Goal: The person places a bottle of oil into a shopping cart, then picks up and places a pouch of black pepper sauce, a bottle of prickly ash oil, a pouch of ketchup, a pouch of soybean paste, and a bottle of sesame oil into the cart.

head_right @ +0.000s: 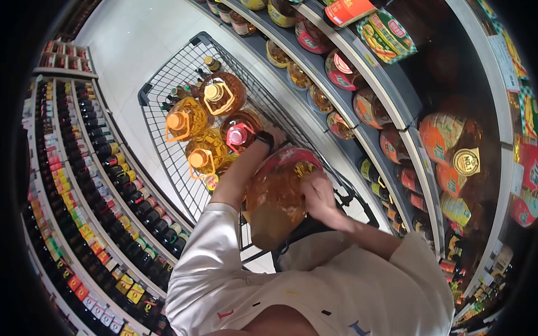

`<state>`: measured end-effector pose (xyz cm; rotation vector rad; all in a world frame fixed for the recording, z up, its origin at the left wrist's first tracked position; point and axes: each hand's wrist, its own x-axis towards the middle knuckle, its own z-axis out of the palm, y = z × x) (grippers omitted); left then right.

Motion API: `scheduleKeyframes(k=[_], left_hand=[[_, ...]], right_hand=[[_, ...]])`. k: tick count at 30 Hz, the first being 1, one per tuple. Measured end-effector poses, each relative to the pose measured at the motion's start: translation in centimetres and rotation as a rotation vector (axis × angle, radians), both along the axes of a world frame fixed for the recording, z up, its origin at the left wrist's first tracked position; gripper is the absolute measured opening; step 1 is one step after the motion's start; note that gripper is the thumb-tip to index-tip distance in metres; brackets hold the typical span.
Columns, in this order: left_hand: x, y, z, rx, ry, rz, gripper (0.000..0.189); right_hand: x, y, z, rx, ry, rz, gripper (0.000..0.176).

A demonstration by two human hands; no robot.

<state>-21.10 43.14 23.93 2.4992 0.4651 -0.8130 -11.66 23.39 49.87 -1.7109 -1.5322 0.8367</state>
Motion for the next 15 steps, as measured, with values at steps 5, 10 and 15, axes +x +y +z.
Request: scheduleKeyframes(k=[5, 10, 15], left_hand=[[-1.0, -3.8, -3.0, -0.033, -0.196, 0.0, 0.029], [-4.0, -7.8, -0.8, -0.24, -0.213, 0.384, 0.034], [-4.9, -11.7, -8.4, -0.297, -0.265, 0.339, 0.04]], right_hand=[[1.8, -1.1, 4.4, -0.093, 0.157, -0.017, 0.014], [2.6, -2.3, 6.9, -0.175, 0.253, -0.041, 0.022], [2.4, -1.4, 7.7, -0.246, 0.224, -0.061, 0.029]])
